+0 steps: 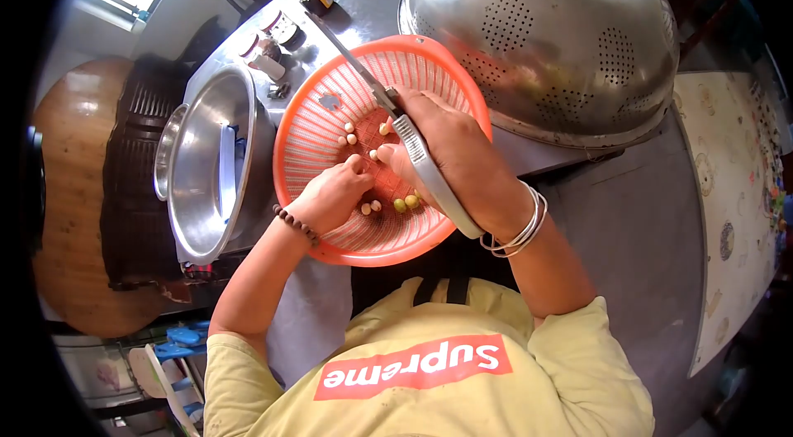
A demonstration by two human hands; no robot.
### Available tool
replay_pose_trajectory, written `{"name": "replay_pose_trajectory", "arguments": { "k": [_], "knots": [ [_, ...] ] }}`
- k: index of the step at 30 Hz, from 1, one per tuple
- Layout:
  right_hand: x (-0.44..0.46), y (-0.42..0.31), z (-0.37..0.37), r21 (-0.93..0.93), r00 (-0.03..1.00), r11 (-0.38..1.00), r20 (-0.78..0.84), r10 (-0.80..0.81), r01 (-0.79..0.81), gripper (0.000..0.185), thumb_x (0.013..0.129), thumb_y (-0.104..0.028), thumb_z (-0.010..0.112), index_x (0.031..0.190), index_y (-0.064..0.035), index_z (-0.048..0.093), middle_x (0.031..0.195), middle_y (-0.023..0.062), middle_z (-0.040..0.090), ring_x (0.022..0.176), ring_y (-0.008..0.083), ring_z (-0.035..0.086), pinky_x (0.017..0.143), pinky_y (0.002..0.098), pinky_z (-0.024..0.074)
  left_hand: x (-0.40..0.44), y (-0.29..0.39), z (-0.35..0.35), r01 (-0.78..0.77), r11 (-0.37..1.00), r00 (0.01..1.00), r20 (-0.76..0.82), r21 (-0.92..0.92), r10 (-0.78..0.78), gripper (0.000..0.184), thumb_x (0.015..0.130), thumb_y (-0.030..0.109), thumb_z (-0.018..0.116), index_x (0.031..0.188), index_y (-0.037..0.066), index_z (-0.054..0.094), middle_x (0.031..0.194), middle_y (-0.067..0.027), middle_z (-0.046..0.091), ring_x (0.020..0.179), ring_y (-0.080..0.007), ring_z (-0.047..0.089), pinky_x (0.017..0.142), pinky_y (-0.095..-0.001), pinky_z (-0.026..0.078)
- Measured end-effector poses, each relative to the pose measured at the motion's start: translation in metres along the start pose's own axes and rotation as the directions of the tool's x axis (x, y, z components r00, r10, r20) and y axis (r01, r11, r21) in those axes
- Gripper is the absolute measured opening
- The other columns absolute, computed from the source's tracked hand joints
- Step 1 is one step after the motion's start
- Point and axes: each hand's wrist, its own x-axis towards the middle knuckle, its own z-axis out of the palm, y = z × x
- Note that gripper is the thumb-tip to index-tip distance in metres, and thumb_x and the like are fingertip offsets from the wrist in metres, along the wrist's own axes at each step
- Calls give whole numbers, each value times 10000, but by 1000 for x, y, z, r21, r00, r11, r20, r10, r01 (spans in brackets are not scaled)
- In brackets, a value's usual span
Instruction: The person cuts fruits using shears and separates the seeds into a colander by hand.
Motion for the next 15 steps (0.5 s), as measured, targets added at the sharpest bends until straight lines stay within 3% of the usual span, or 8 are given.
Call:
{"name": "replay_pose_trajectory", "arguments": {
  "k": [2,5,7,9,11,12,13,15],
  "knots": [
    [-2,3,0,-29,995,996,44,89,-88,440,763,22,585,1191,-8,489,902,29,554,784,88,532,722,222,467,2,1,-1,-14,1000,1000,-5,16,14,129,772,54,524,887,31,577,975,-168,511,827,-296,600,740,-375,498],
    [-4,4,1,43,995,995,34,93,-95,445,764,32,581,1198,-12,488,905,22,550,786,83,526,724,217,464,8,2,1,-59,996,996,-74,-59,55,129,720,-3,560,843,35,572,1017,-149,508,838,-328,567,736,-380,478],
    [-5,3,-2,31,996,995,25,90,-91,445,764,30,581,1197,-10,486,904,24,551,782,85,527,722,219,465,14,6,2,-39,992,999,32,-121,43,131,714,-8,555,840,29,568,1021,-139,524,854,-318,564,756,-374,472],
    [-7,1,-6,17,996,996,15,93,-93,445,764,28,582,1196,-9,485,904,26,552,777,87,527,720,221,466,20,9,7,-137,983,991,-31,-124,134,147,709,10,564,856,16,565,1027,-140,533,852,-307,579,749,-376,477],
    [-6,-4,-11,-6,991,992,40,125,-125,448,760,24,582,1196,-6,481,902,29,551,781,91,531,723,224,466,28,19,6,-375,924,922,-133,-76,363,155,733,50,569,883,10,566,1020,-151,541,830,-308,598,716,-388,489],
    [-6,-5,-11,-9,992,992,39,123,-123,448,760,24,582,1196,-6,481,902,29,551,781,91,531,723,224,466,28,29,0,-232,948,971,-104,-220,214,209,756,123,593,924,2,564,958,-171,569,804,-312,608,713,-391,495],
    [-5,-6,-10,9,991,991,37,132,-132,447,760,25,578,1194,-5,479,902,31,552,783,93,533,726,224,466,29,35,-2,-233,948,971,-108,-217,214,209,756,123,593,924,2,564,958,-171,569,804,-312,608,713,-391,495],
    [-5,-2,-6,27,990,990,35,134,-135,446,759,26,573,1193,-3,477,901,34,552,784,95,535,729,224,467,31,44,-3,-130,976,990,40,-173,139,250,770,185,608,921,-9,569,885,-189,593,813,-319,603,731,-388,493]
  ]
}}
